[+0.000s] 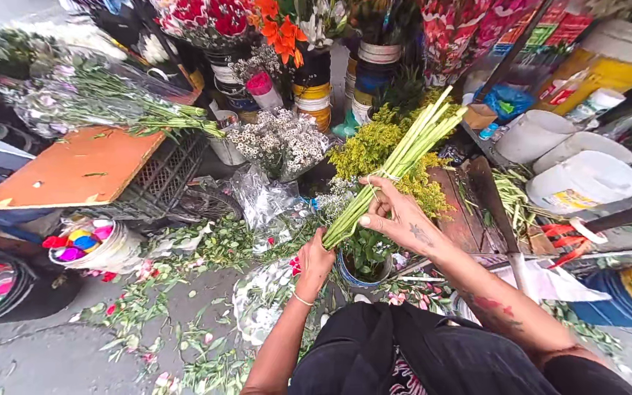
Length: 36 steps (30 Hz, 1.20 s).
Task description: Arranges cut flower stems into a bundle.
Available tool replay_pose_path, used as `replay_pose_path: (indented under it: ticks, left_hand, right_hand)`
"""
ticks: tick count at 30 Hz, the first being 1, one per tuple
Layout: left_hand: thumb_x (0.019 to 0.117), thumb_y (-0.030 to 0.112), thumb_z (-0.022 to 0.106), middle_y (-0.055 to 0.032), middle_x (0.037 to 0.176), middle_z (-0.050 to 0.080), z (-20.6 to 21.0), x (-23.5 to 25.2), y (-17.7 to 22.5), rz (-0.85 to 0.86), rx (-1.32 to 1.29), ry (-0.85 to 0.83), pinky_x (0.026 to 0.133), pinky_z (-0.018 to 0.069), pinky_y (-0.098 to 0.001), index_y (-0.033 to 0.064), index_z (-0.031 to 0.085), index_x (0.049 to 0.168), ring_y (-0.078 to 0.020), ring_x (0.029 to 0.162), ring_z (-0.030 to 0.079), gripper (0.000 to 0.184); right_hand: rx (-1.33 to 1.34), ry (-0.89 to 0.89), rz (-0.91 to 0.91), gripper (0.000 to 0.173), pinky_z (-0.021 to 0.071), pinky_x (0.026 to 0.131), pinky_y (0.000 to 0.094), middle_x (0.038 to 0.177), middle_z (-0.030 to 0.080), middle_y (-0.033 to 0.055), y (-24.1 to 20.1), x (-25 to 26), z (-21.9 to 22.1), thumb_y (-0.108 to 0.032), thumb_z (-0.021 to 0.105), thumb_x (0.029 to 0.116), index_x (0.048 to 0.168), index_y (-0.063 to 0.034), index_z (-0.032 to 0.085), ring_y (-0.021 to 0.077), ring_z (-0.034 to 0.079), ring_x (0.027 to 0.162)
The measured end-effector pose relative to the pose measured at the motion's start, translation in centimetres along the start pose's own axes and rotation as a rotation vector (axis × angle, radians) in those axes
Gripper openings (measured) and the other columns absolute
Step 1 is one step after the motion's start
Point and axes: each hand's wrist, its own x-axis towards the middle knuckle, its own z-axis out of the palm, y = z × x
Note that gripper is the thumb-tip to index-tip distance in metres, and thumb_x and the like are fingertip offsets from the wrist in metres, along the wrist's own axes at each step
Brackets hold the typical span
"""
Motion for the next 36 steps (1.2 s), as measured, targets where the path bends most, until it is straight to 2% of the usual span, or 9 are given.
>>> replay_pose_path:
  ticks: [4, 7, 10, 12, 14, 19, 24, 30, 36]
  left_hand:
    - [0.0861, 0.012, 0.071, -0.0247, 0.091, 0.073, -2.0, 1.3, -0.9, -0.034, 0.031, 0.055, 0.077, 0.0519, -0.0676, -0.0017, 0.069, 0.12, -0.0468, 0.085, 0.072, 0.036]
    - [0.0894, 0.025, 0.075, -0.0154, 0.093, 0.075, -5.0, 1.8, -4.2, 0.05, -0.202, 0.001, 0.084, 0.0575, -0.0497, -0.0019, 0.071, 0.111, -0.0249, 0.086, 0.073, 0.035]
    - [0.0857, 0.019, 0.077, -0.0136, 0.092, 0.076, -6.3, 0.6, -6.2, 0.318, -0.379, -0.136, 0.085, 0.059, -0.0338, -0.0058, 0.072, 0.104, -0.0121, 0.085, 0.073, 0.031]
    - [0.0815, 0.012, 0.073, -0.0155, 0.091, 0.076, -6.1, 0.2, -7.0, 0.539, -0.324, -0.212, 0.082, 0.0595, -0.0417, -0.0034, 0.074, 0.104, -0.0203, 0.085, 0.075, 0.028]
    - [0.0796, 0.007, 0.071, -0.0167, 0.091, 0.076, -5.5, 0.1, -7.1, 0.668, -0.169, -0.281, 0.077, 0.0585, -0.0526, 0.0005, 0.074, 0.104, -0.0309, 0.085, 0.075, 0.025]
    - [0.0821, 0.007, 0.067, -0.0254, 0.097, 0.073, -4.7, 1.4, -5.8, 0.386, 0.241, -0.399, 0.077, 0.0522, -0.0665, -0.0003, 0.07, 0.116, -0.0475, 0.09, 0.071, 0.035]
    - [0.0831, 0.01, 0.069, -0.0252, 0.094, 0.073, -8.4, 1.8, -7.4, 0.194, 0.19, -0.155, 0.076, 0.0499, -0.0697, 0.0005, 0.071, 0.116, -0.0485, 0.089, 0.071, 0.034]
    - [0.0823, 0.013, 0.068, -0.018, 0.087, 0.074, -9.0, -0.8, -10.0, 0.632, -0.012, -0.225, 0.071, 0.0572, -0.0554, 0.0009, 0.072, 0.102, -0.0351, 0.08, 0.074, 0.024]
    - [0.0856, 0.008, 0.067, -0.0265, 0.103, 0.071, -3.5, 0.8, -6.3, 0.324, 0.241, -0.46, 0.081, 0.0505, -0.0671, -0.0002, 0.066, 0.121, -0.0482, 0.095, 0.07, 0.037]
  right_hand:
    - [-0.014, -0.297, -0.188, 0.074, 0.0517, 0.06, 0.0291, 0.134, 0.054, 0.0128, 0.7, -1.4, 3.4, -0.051, 0.075, 0.0882, 0.147, -0.0118, 0.052, 0.0118, 0.058, 0.069]
    - [-0.04, -0.47, -0.385, 0.065, 0.0545, 0.062, 0.0335, 0.155, 0.044, 0.0126, 3.7, -1.9, 3.7, -0.036, 0.076, 0.0913, 0.148, -0.0155, 0.051, 0.0157, 0.064, 0.079]
    - [-0.071, -0.692, -0.354, 0.058, 0.0531, 0.095, 0.0479, 0.153, 0.05, 0.0139, 4.1, 0.4, -0.6, -0.018, 0.068, 0.097, 0.15, -0.0062, 0.048, 0.0288, 0.065, 0.118]
    - [-0.102, -0.913, -0.184, 0.06, 0.0504, 0.099, 0.0324, 0.156, 0.05, 0.002, 2.8, 2.7, -3.2, -0.015, 0.06, 0.1027, 0.159, -0.0172, 0.039, 0.0129, 0.065, 0.11]
    - [-0.082, -1.115, -0.271, 0.079, 0.049, 0.07, 0.0225, 0.164, 0.036, -0.0031, 2.9, 5.3, -4.9, -0.008, 0.061, 0.1001, 0.165, -0.023, 0.021, 0.0029, 0.057, 0.08]
    - [-0.501, -1.182, -0.399, 0.07, 0.0461, 0.096, 0.0494, 0.123, 0.067, 0.0169, -2.4, 3.4, -1.3, 0.006, 0.061, 0.0923, 0.156, -0.0183, 0.045, 0.0358, 0.059, 0.113]
    - [-0.248, -0.793, -0.371, 0.075, 0.0207, 0.125, 0.0511, 0.153, 0.046, 0.028, 2.6, -3.5, 6.0, 0.007, 0.067, 0.087, 0.154, 0.0083, 0.032, 0.0394, 0.043, 0.145]
    - [0.493, -1.054, 0.191, 0.063, 0.0413, 0.114, 0.0285, 0.158, 0.044, 0.015, 2.0, 5.5, 1.9, 0.006, 0.041, 0.0976, 0.159, -0.0018, 0.028, 0.0161, 0.05, 0.14]
    - [-0.226, -1.157, 0.137, 0.042, 0.047, 0.094, 0.053, 0.12, 0.062, 0.0258, -5.0, 1.5, 8.7, -0.022, 0.055, 0.1055, 0.135, 0.0086, 0.053, 0.036, 0.062, 0.111]
